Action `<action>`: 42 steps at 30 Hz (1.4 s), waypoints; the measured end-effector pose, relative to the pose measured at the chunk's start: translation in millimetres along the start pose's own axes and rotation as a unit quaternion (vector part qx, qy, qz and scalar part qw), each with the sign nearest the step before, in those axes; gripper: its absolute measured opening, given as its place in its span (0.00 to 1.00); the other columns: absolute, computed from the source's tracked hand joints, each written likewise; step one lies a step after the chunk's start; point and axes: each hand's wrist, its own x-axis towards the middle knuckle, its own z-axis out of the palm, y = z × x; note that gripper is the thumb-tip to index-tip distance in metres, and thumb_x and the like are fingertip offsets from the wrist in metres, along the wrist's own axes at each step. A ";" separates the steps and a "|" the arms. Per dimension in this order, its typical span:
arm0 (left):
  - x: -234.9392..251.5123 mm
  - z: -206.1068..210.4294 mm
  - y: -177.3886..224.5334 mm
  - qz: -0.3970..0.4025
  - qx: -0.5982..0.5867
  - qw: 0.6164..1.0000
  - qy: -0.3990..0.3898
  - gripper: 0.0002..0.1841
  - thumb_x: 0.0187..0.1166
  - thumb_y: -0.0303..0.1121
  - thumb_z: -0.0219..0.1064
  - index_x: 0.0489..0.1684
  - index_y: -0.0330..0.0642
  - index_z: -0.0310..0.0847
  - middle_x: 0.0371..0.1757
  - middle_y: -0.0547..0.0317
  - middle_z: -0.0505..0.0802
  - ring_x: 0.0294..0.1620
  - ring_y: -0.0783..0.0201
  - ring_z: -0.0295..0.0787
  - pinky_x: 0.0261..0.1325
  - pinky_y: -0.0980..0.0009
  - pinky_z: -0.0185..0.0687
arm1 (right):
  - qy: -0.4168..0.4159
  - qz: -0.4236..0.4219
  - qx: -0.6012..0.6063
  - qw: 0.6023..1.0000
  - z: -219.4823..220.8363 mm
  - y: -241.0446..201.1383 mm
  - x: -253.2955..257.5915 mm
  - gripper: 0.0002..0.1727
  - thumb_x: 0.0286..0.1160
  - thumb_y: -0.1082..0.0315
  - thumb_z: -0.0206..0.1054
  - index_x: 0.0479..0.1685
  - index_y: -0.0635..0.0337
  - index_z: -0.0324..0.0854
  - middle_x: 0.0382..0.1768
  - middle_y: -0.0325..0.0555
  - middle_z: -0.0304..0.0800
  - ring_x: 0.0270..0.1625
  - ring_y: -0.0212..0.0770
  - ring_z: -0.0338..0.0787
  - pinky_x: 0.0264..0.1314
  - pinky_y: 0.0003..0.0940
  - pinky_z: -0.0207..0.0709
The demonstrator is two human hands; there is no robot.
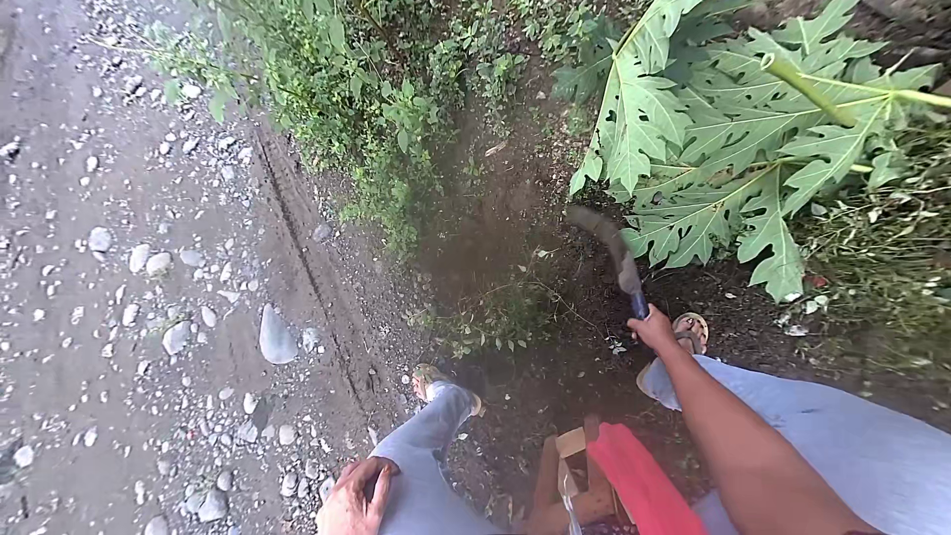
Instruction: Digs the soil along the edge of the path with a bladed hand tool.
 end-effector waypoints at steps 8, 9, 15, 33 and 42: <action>2.5 0.8 2.3 0.008 -0.002 1.000 0.012 0.22 0.76 0.46 0.54 0.35 0.43 0.95 0.42 0.47 0.97 0.49 0.40 0.94 0.49 0.35 0.83 | -0.041 0.047 0.102 0.993 88.4 -37.8 18.7 0.34 0.76 0.72 0.70 0.82 0.69 0.62 0.49 0.63 0.87 0.38 0.51 0.90 0.46 0.47 0.86; 3.1 1.0 2.9 0.011 -0.001 1.000 0.014 0.22 0.75 0.46 0.54 0.35 0.44 0.95 0.41 0.48 0.97 0.48 0.41 0.95 0.48 0.35 0.83 | -0.089 0.051 -0.015 0.995 86.2 -23.6 15.0 0.37 0.75 0.71 0.72 0.85 0.67 0.62 0.57 0.66 0.87 0.46 0.55 0.92 0.53 0.51 0.86; 8.8 5.5 0.0 0.042 -0.014 0.999 0.029 0.22 0.76 0.46 0.53 0.32 0.44 0.94 0.40 0.51 0.98 0.48 0.46 0.95 0.50 0.42 0.85 | -0.101 -0.022 -0.203 0.974 10.8 28.6 30.6 0.36 0.71 0.68 0.76 0.80 0.66 0.70 0.60 0.73 0.87 0.57 0.69 0.90 0.61 0.68 0.80; 15.3 4.8 3.6 0.047 -0.011 0.999 0.026 0.23 0.76 0.47 0.53 0.32 0.45 0.95 0.42 0.54 0.98 0.50 0.48 0.96 0.52 0.44 0.85 | -0.137 -0.032 -0.195 0.971 3.3 2.5 51.9 0.35 0.70 0.71 0.76 0.80 0.63 0.71 0.56 0.69 0.87 0.47 0.62 0.91 0.54 0.62 0.83; 12.5 1.8 7.2 0.025 -0.005 1.000 0.017 0.22 0.75 0.45 0.54 0.32 0.43 0.95 0.43 0.51 0.98 0.51 0.45 0.96 0.52 0.41 0.85 | -0.043 0.051 0.114 0.991 93.0 -25.4 48.4 0.34 0.75 0.73 0.71 0.81 0.69 0.63 0.45 0.59 0.86 0.34 0.47 0.89 0.42 0.44 0.86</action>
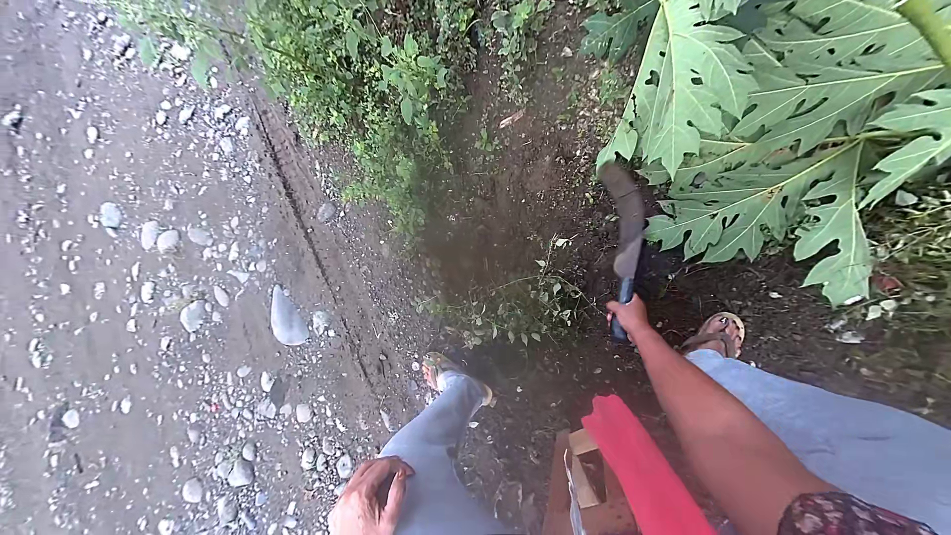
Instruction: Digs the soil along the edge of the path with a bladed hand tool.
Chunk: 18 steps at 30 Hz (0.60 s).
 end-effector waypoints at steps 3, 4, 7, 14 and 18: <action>2.7 -2.3 0.2 0.004 -0.001 1.000 0.004 0.21 0.74 0.45 0.55 0.31 0.44 0.95 0.42 0.52 0.98 0.51 0.46 0.96 0.52 0.42 0.86 | -0.090 0.005 -0.266 0.960 -17.8 15.3 -1.0 0.39 0.71 0.71 0.74 0.86 0.62 0.65 0.62 0.68 0.86 0.51 0.60 0.93 0.57 0.58 0.85; 3.0 -1.4 -0.5 0.007 -0.004 1.000 0.005 0.21 0.74 0.45 0.55 0.31 0.44 0.95 0.42 0.52 0.98 0.51 0.46 0.96 0.53 0.42 0.86 | -0.093 -0.011 -0.297 0.950 -28.8 14.1 -1.0 0.39 0.70 0.71 0.75 0.85 0.61 0.67 0.62 0.68 0.87 0.52 0.62 0.92 0.58 0.61 0.84; 0.9 0.1 -4.5 0.013 -0.002 1.000 0.008 0.22 0.75 0.47 0.54 0.31 0.44 0.94 0.41 0.53 0.98 0.50 0.48 0.96 0.52 0.43 0.86 | -0.065 -0.045 -0.273 0.959 -57.7 5.8 -0.3 0.38 0.70 0.71 0.75 0.85 0.62 0.68 0.60 0.69 0.87 0.52 0.63 0.92 0.58 0.62 0.83; -2.5 1.3 -4.7 0.001 0.010 1.000 0.008 0.23 0.74 0.48 0.53 0.31 0.46 0.95 0.43 0.54 0.99 0.52 0.47 0.96 0.53 0.42 0.85 | -0.012 -0.004 0.106 0.994 15.1 -20.5 -0.9 0.28 0.79 0.73 0.70 0.75 0.67 0.64 0.36 0.50 0.83 0.27 0.40 0.86 0.34 0.37 0.86; 0.5 1.7 -3.1 0.015 0.007 1.000 0.015 0.23 0.76 0.47 0.53 0.30 0.45 0.95 0.42 0.53 0.99 0.51 0.47 0.96 0.53 0.43 0.86 | -0.148 0.031 -0.221 0.963 8.2 24.7 -4.2 0.37 0.74 0.72 0.73 0.85 0.63 0.63 0.56 0.64 0.85 0.41 0.52 0.90 0.50 0.49 0.85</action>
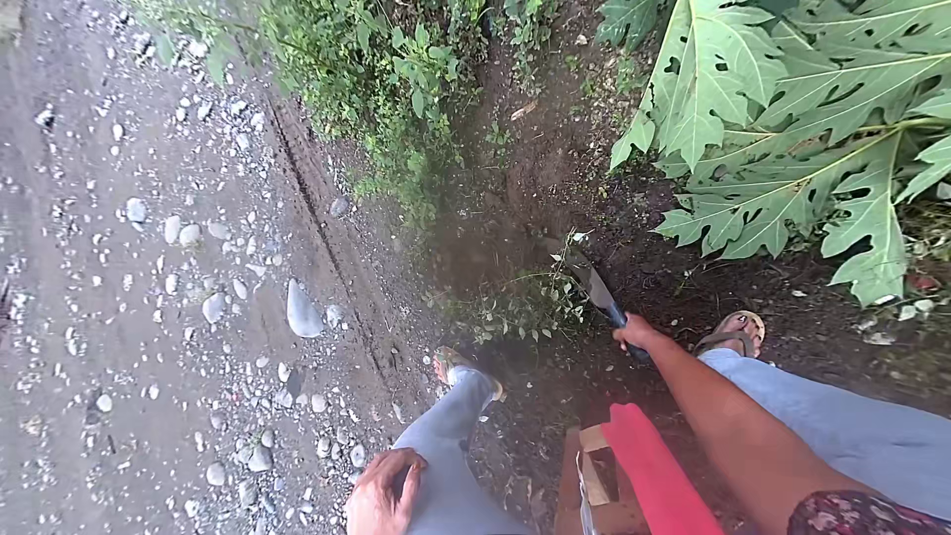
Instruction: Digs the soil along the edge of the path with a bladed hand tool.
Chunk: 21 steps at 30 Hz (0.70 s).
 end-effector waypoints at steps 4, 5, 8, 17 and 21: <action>-1.8 2.4 -6.0 0.013 -0.005 1.000 0.002 0.23 0.76 0.49 0.52 0.30 0.47 0.95 0.42 0.56 0.99 0.50 0.51 0.96 0.53 0.46 0.87 | 0.000 -0.018 -0.158 0.987 -48.9 46.6 -20.7 0.38 0.70 0.72 0.76 0.85 0.61 0.68 0.63 0.72 0.86 0.56 0.67 0.91 0.61 0.66 0.82; -2.6 2.4 -7.3 0.016 -0.006 1.000 0.004 0.23 0.76 0.49 0.52 0.29 0.47 0.94 0.42 0.56 0.99 0.50 0.51 0.96 0.52 0.47 0.87 | 0.007 -0.030 -0.191 0.981 -69.5 51.2 -23.5 0.37 0.70 0.71 0.77 0.83 0.61 0.70 0.62 0.73 0.86 0.58 0.70 0.90 0.62 0.70 0.80; -3.9 2.5 -10.2 0.017 -0.007 1.000 0.006 0.23 0.76 0.49 0.52 0.29 0.47 0.94 0.42 0.57 0.99 0.50 0.52 0.96 0.52 0.48 0.87 | 0.042 -0.070 -0.224 0.971 -120.1 39.0 -30.8 0.33 0.69 0.70 0.78 0.78 0.61 0.75 0.60 0.73 0.87 0.60 0.73 0.88 0.62 0.73 0.77; -3.0 3.3 -5.3 0.001 0.004 1.000 0.010 0.25 0.76 0.50 0.52 0.29 0.47 0.95 0.43 0.56 0.99 0.50 0.51 0.97 0.52 0.46 0.87 | 0.087 -0.066 0.231 0.967 -14.2 -46.9 -1.6 0.31 0.76 0.73 0.70 0.77 0.67 0.63 0.37 0.53 0.84 0.29 0.42 0.86 0.37 0.41 0.86; 2.0 1.7 -1.8 0.009 0.005 1.000 0.007 0.25 0.75 0.51 0.51 0.29 0.48 0.94 0.43 0.56 0.99 0.50 0.51 0.97 0.51 0.47 0.87 | -0.007 -0.035 -0.146 0.989 0.4 -4.5 -7.6 0.37 0.70 0.71 0.76 0.83 0.63 0.69 0.61 0.70 0.86 0.54 0.64 0.91 0.59 0.64 0.83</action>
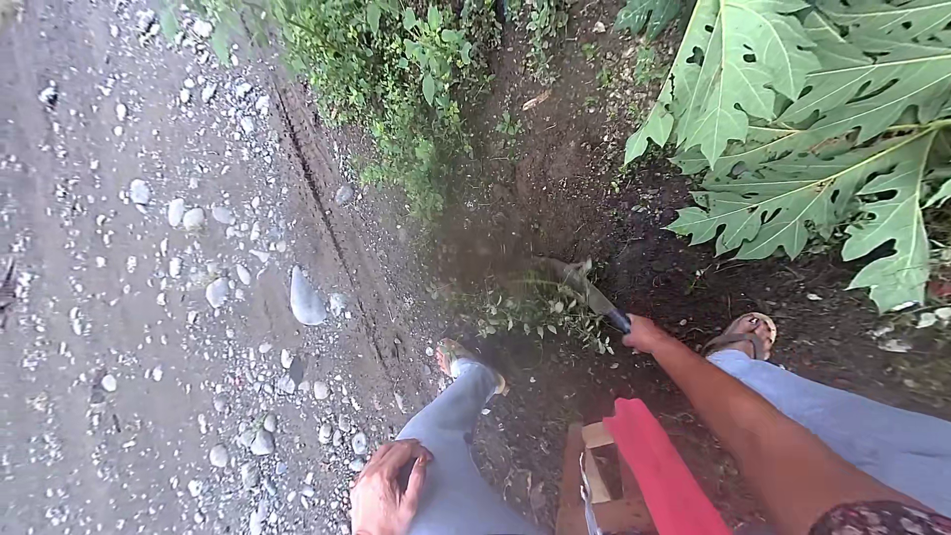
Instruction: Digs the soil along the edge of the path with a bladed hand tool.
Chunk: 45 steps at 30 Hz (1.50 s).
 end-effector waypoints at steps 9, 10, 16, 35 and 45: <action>-5.4 1.6 -4.5 0.009 -0.002 1.000 0.007 0.26 0.76 0.52 0.50 0.28 0.48 0.94 0.43 0.55 0.99 0.52 0.51 0.97 0.53 0.47 0.87 | 0.108 -0.063 -0.098 0.987 -118.9 33.2 -24.5 0.30 0.74 0.68 0.75 0.77 0.63 0.74 0.59 0.73 0.87 0.61 0.71 0.89 0.64 0.72 0.76; -5.1 1.7 -3.2 0.006 -0.001 1.000 0.008 0.26 0.76 0.52 0.50 0.28 0.48 0.94 0.43 0.55 0.99 0.52 0.50 0.97 0.53 0.46 0.87 | 0.132 -0.064 -0.020 0.989 -113.8 24.6 -23.3 0.30 0.74 0.69 0.75 0.76 0.67 0.74 0.54 0.72 0.88 0.52 0.67 0.91 0.59 0.67 0.80; -1.0 1.4 0.8 -0.002 0.001 1.000 0.001 0.27 0.75 0.52 0.50 0.28 0.47 0.95 0.43 0.55 0.99 0.51 0.49 0.97 0.51 0.46 0.87 | 0.139 -0.021 0.301 0.943 -17.6 -32.7 12.6 0.33 0.74 0.73 0.71 0.79 0.69 0.63 0.42 0.58 0.86 0.32 0.46 0.88 0.41 0.44 0.86; 1.6 3.0 2.9 0.001 -0.001 1.000 0.002 0.26 0.75 0.52 0.50 0.27 0.48 0.94 0.42 0.57 0.99 0.50 0.51 0.97 0.51 0.47 0.87 | 0.051 0.017 0.170 0.984 15.1 -72.3 20.3 0.35 0.73 0.72 0.72 0.82 0.67 0.66 0.57 0.63 0.87 0.46 0.52 0.92 0.54 0.49 0.85; -0.8 0.5 -1.5 -0.008 -0.005 1.000 -0.014 0.25 0.75 0.53 0.51 0.28 0.49 0.95 0.41 0.58 0.99 0.50 0.53 0.96 0.52 0.48 0.87 | 0.103 -0.019 0.040 0.994 -65.1 -22.3 5.4 0.31 0.73 0.70 0.74 0.77 0.66 0.72 0.52 0.67 0.89 0.45 0.58 0.92 0.55 0.58 0.84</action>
